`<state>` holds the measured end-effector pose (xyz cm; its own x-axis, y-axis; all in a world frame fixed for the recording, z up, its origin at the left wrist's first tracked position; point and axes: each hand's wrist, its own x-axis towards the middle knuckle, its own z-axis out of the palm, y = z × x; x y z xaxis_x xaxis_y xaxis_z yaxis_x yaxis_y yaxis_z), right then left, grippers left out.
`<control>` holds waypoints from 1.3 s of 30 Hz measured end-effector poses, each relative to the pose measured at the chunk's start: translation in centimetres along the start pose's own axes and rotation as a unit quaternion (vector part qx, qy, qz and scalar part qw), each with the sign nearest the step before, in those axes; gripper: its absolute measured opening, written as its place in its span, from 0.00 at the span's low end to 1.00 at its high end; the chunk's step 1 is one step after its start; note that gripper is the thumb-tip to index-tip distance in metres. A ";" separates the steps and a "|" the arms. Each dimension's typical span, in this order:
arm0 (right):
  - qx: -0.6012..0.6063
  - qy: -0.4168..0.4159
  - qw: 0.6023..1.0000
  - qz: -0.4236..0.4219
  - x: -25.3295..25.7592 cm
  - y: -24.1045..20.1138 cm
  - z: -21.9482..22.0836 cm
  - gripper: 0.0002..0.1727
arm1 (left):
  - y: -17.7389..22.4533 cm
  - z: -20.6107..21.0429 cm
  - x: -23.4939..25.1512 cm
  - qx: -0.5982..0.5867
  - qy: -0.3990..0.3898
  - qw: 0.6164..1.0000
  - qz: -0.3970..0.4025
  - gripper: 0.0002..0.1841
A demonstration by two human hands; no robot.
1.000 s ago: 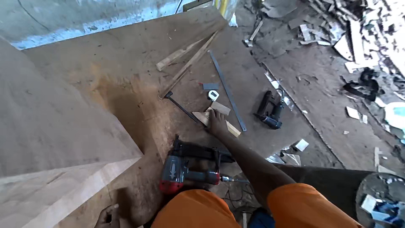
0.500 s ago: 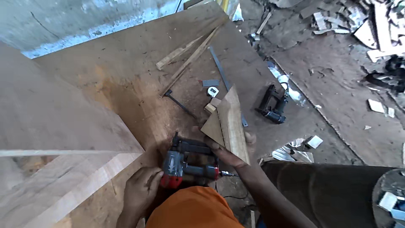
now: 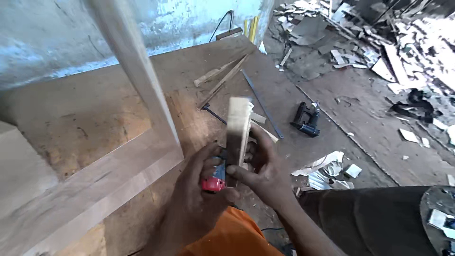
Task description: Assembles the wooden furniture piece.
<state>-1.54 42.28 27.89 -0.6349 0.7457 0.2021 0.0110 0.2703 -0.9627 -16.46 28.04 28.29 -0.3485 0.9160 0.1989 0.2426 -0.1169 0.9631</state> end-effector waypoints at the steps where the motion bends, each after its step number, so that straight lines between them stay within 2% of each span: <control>1: -0.036 0.006 0.999 -0.013 -0.4 -0.8 1.4 0.60 | 0.1 0.0 -0.5 -0.024 0.013 1.000 -0.013 0.42; 5: -0.094 0.003 0.995 -0.040 -2.1 -3.0 5.1 0.60 | 0.9 -2.0 -2.5 -0.076 0.067 0.995 -0.008 0.22; 8: -0.083 -0.015 0.994 -0.062 -2.8 -4.3 5.9 0.59 | 1.3 -3.9 -3.6 -0.124 0.056 0.991 0.010 0.19; 9: -0.068 -0.023 0.995 -0.069 -3.0 -4.8 6.1 0.55 | 1.2 -4.4 -3.9 -0.130 0.056 0.990 0.016 0.18; 12: 0.006 -0.007 0.997 -0.083 -3.3 -5.9 6.2 0.37 | 1.0 -5.8 -4.3 -0.172 0.034 0.984 0.021 0.19; 14: 0.023 0.013 0.996 -0.080 -3.5 -6.5 6.5 0.29 | 1.3 -6.4 -4.4 -0.174 0.013 0.984 0.027 0.21; 21: 0.014 0.045 0.996 -0.077 -3.7 -7.0 7.9 0.28 | 1.6 -7.5 -3.9 -0.182 -0.002 0.983 0.033 0.21; 29: -0.003 0.042 0.996 -0.083 -3.1 -6.8 7.2 0.28 | 1.1 -6.9 -3.7 -0.198 0.002 0.980 0.024 0.22; 32: 0.002 0.048 0.993 -0.105 -2.6 -6.2 6.8 0.21 | 1.0 -6.5 -3.8 -0.194 0.008 0.981 0.013 0.20; 36: -0.065 0.059 0.987 -0.137 -1.8 -5.7 5.8 0.09 | 0.8 -6.1 -4.2 -0.156 -0.003 0.988 -0.008 0.22; 39: -0.133 0.058 0.976 -0.164 -1.3 -5.4 4.9 0.08 | 0.7 -5.8 -4.0 -0.139 -0.011 0.990 -0.019 0.23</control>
<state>-4.57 36.85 31.90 -0.5462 0.6522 0.5256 0.0314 0.6429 -0.7653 -20.20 22.07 29.22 -0.3314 0.9299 0.1598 -0.0302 -0.1797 0.9833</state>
